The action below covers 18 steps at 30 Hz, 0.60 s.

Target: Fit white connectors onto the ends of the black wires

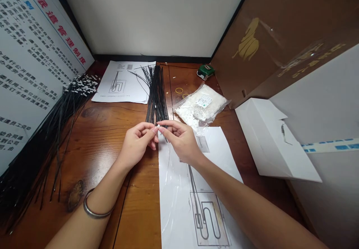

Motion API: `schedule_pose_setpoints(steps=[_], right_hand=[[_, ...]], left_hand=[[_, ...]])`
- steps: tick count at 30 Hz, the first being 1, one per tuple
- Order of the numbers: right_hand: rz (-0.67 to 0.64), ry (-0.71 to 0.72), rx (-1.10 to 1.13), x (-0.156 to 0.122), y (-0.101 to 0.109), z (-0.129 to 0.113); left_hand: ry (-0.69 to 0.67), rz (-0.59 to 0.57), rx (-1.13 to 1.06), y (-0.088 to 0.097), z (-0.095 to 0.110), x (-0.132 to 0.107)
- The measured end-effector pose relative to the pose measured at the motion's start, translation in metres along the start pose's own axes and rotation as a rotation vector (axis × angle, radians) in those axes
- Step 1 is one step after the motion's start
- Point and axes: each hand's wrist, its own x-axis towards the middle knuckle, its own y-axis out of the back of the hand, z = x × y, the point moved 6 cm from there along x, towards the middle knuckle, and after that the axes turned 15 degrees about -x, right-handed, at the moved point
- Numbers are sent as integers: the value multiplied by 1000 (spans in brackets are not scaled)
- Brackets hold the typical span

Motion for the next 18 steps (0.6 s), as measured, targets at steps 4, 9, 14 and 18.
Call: schedule_pose_setpoints(steps=[4, 9, 14, 18], right_hand=[[-7, -8, 59, -1, 0, 0], [-33, -28, 106, -1, -1, 2], [9, -74, 197, 3, 4, 1], [19, -62, 187, 4, 5, -1]], left_hand=[[-12, 17, -10, 2, -2, 2], [-26, 30, -29, 5, -5, 3], [-37, -24, -9, 2, -3, 0], [-31, -66, 22, -1, -3, 0]])
